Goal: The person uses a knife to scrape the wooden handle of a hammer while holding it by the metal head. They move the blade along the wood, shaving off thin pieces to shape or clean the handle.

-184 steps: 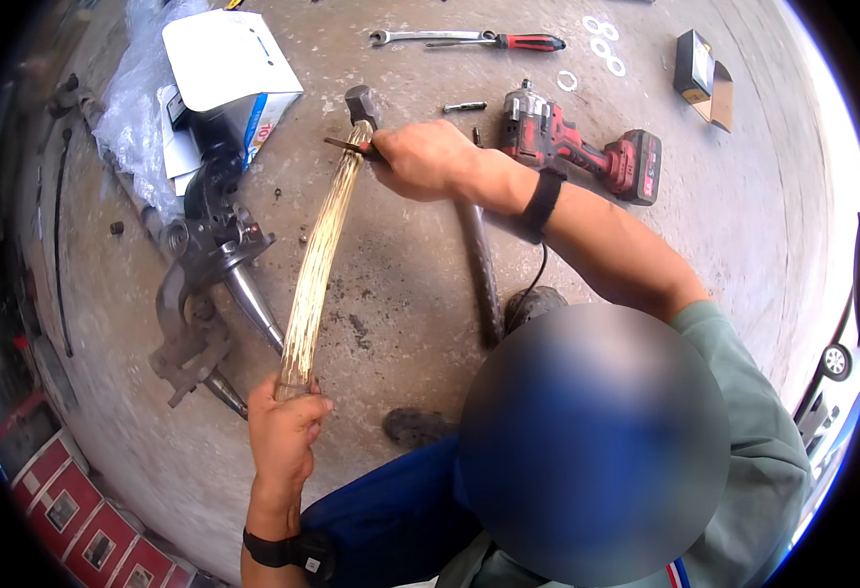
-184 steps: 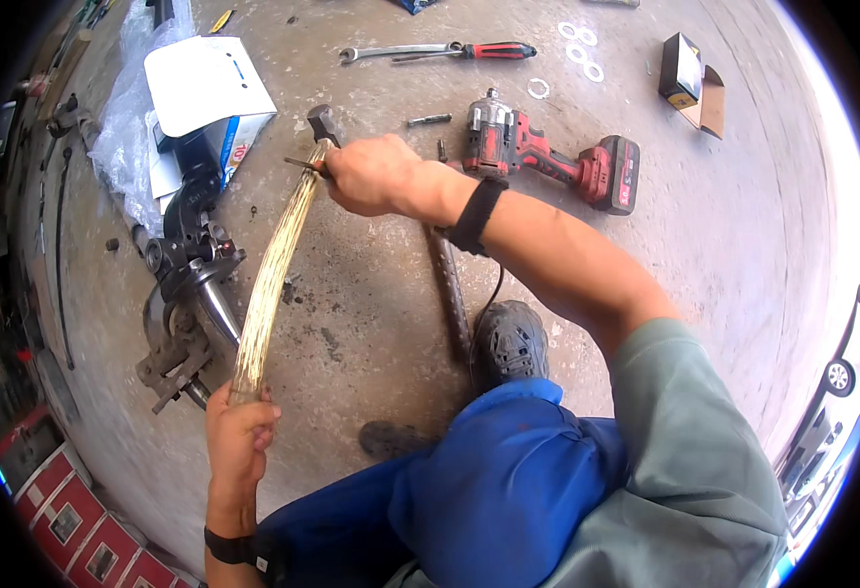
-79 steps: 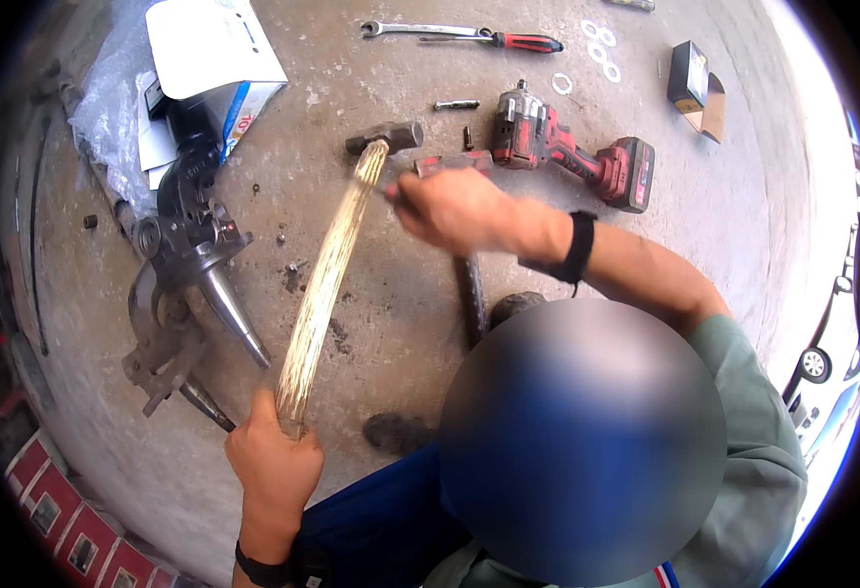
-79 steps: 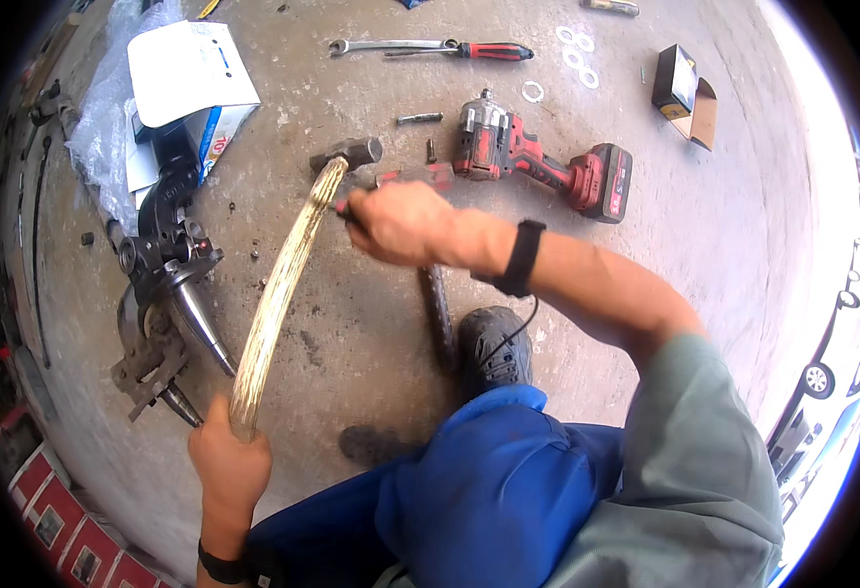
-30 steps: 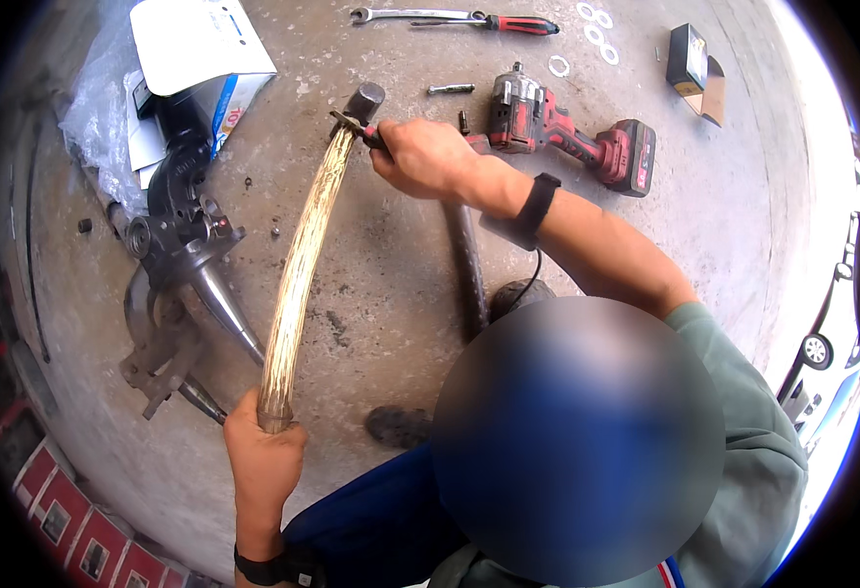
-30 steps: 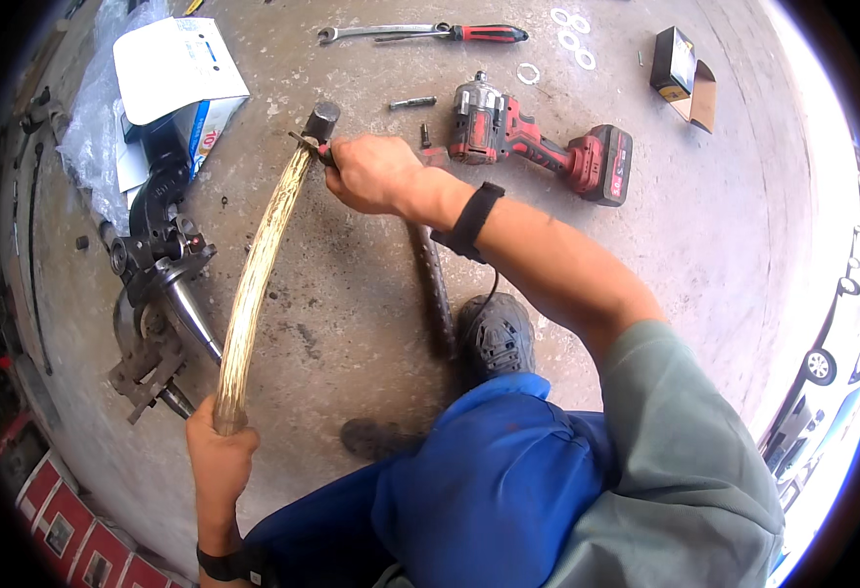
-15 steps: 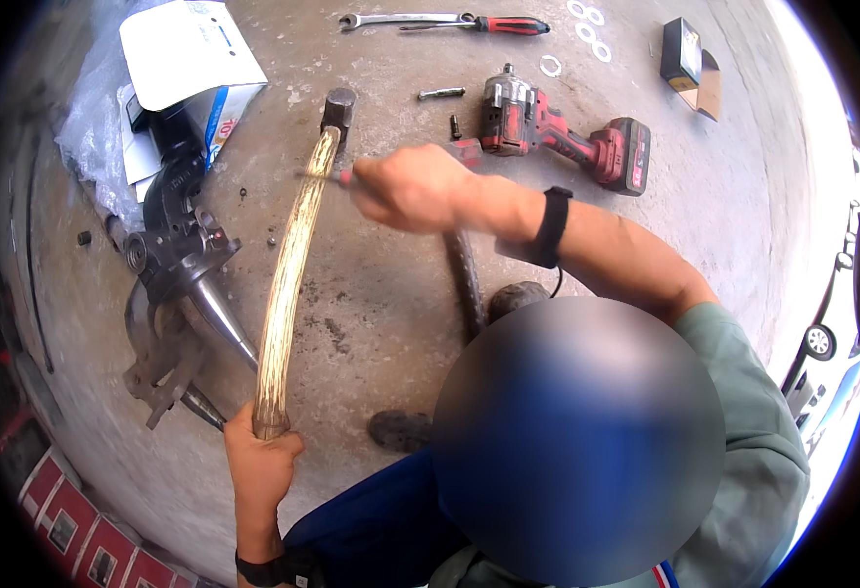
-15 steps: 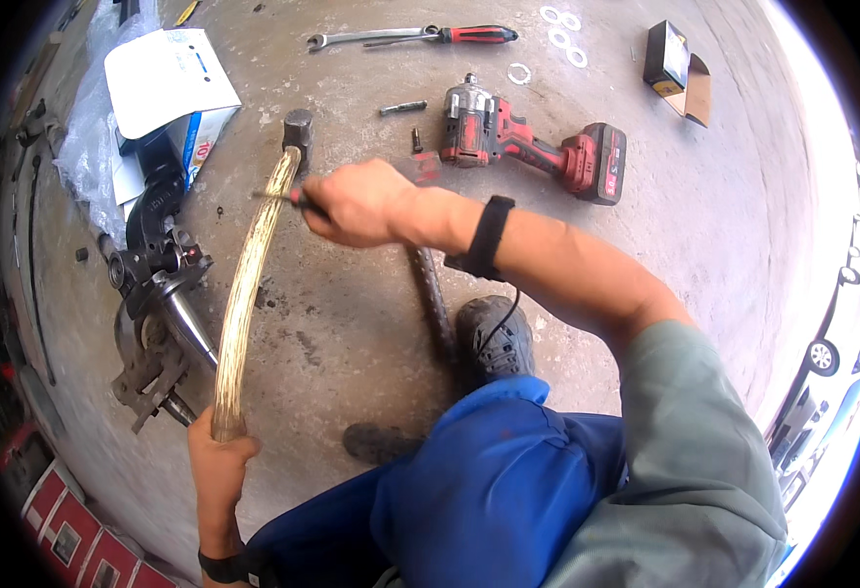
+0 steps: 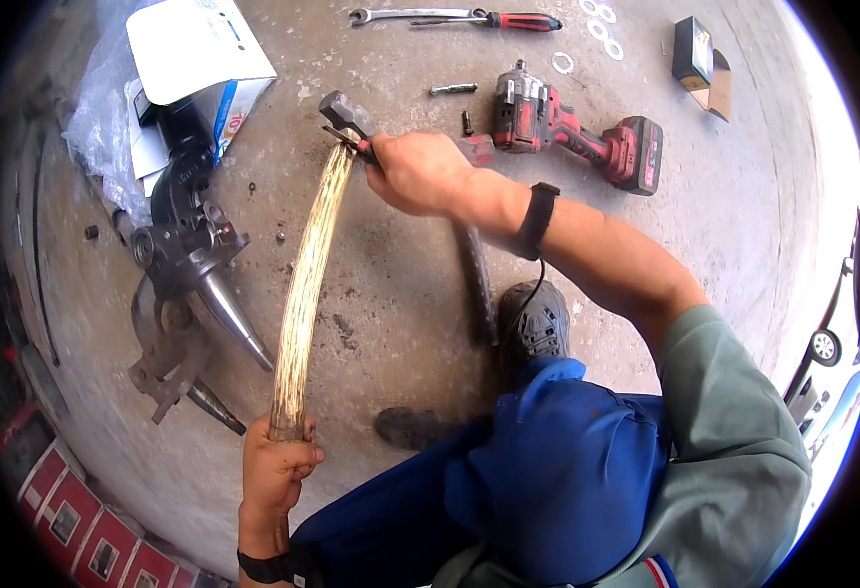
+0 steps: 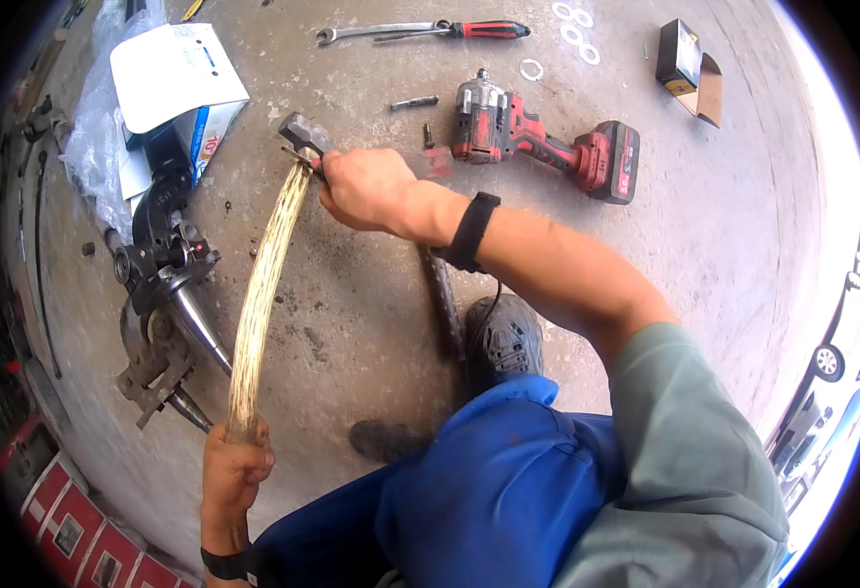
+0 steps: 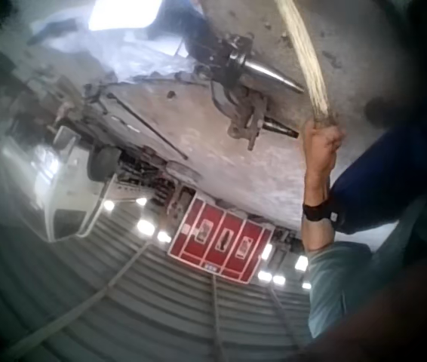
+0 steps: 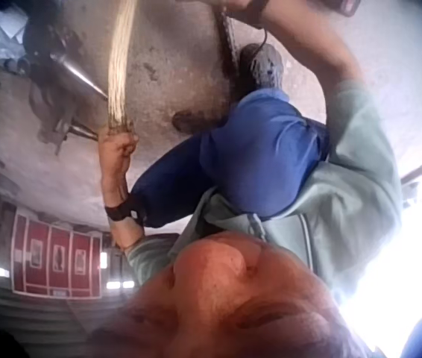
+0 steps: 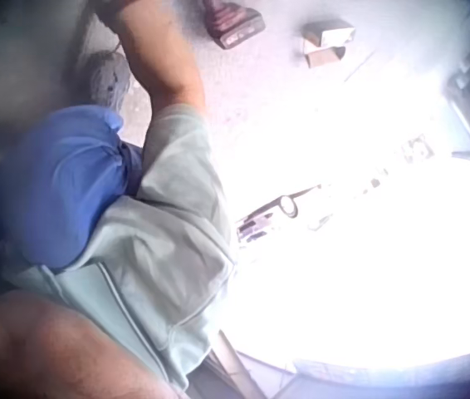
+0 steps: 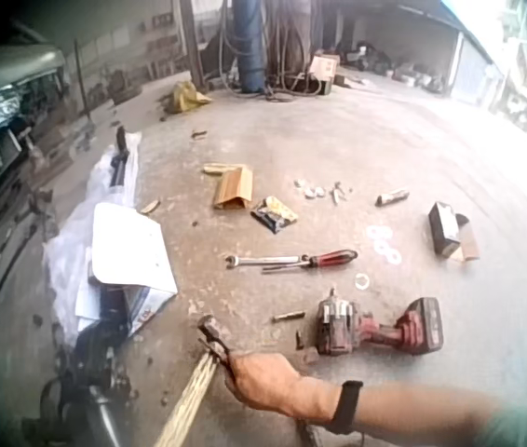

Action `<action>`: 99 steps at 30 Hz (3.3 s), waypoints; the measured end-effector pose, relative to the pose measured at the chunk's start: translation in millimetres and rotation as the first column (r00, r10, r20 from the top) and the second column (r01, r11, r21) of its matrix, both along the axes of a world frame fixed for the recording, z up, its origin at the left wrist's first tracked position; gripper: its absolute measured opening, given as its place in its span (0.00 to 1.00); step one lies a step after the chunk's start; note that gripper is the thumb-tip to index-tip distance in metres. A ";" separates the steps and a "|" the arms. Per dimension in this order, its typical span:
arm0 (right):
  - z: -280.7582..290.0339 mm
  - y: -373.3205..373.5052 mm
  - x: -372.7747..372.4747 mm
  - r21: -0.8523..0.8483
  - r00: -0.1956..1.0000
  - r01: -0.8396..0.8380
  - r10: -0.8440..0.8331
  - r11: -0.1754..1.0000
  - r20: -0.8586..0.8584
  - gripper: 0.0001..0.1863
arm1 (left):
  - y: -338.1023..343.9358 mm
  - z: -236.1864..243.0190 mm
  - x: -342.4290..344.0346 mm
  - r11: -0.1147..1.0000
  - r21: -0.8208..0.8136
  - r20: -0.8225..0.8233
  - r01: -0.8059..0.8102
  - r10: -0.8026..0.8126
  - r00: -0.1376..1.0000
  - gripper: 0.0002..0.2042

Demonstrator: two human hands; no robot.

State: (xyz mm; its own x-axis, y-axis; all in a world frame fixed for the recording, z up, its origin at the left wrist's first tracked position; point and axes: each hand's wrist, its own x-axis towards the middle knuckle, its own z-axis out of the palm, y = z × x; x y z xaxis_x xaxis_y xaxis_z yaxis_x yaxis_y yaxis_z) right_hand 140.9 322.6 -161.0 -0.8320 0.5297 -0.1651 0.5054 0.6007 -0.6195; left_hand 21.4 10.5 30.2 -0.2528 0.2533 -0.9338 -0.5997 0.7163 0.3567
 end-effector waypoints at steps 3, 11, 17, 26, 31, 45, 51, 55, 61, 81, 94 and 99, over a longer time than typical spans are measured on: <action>27.5 -17.1 7.4 -0.015 0.976 -0.219 0.219 0.976 0.010 0.15 | -12.2 -1.0 -0.1 0.999 -0.038 0.040 -0.028 0.030 0.999 0.12; 14.7 -14.6 8.3 -0.006 0.995 -0.102 0.102 0.995 0.009 0.16 | -9.3 0.3 4.1 0.999 -0.053 0.006 -0.001 0.002 1.000 0.12; 34.8 9.7 1.1 -0.027 0.977 -0.185 0.186 0.982 0.104 0.13 | -10.5 -0.9 4.2 0.998 -0.053 -0.037 0.038 -0.040 0.999 0.12; 52.1 0.6 5.3 -0.051 0.968 -0.245 0.247 0.968 0.049 0.13 | -13.7 -1.6 4.8 0.992 -0.067 -0.105 0.111 -0.117 0.987 0.13; 51.9 -26.7 10.6 -0.205 0.982 -0.165 0.180 0.965 0.058 0.15 | -5.0 2.5 6.8 0.994 -0.075 -0.097 0.078 -0.086 0.992 0.13; 57.2 -34.3 28.1 -0.026 0.910 -0.412 0.410 0.911 -0.058 0.16 | -11.6 -0.1 -0.5 0.996 -0.080 -0.041 0.026 -0.030 0.999 0.13; 2.2 -23.1 15.9 -0.088 0.997 0.027 -0.021 0.996 0.068 0.18 | -5.7 -1.7 -3.9 0.996 -0.066 0.113 -0.054 0.061 0.992 0.11; 23.8 -35.4 39.2 -0.131 0.937 -0.295 0.313 0.947 0.153 0.17 | -24.1 -9.4 -20.1 0.956 -0.028 0.433 -0.291 0.274 0.859 0.10; -15.7 -2.9 -4.3 -0.012 0.998 -0.037 0.037 0.999 0.050 0.16 | -38.6 -32.2 -23.6 0.918 -0.052 0.638 -0.393 0.333 0.694 0.09; 13.5 22.7 -34.1 -0.015 0.900 -0.341 0.331 0.940 0.285 0.18 | -48.6 -59.2 -23.0 0.963 -0.099 0.586 -0.251 0.260 0.768 0.08; 46.2 -29.5 -25.6 -0.169 0.845 -0.417 0.449 0.893 0.290 0.15 | -41.9 -51.6 -23.7 0.966 -0.106 0.549 -0.236 0.254 0.796 0.08; 63.1 -17.4 -31.4 -0.248 0.831 -0.409 0.470 0.878 0.296 0.16 | -43.5 -47.4 -25.0 0.960 -0.088 0.535 -0.264 0.270 0.801 0.08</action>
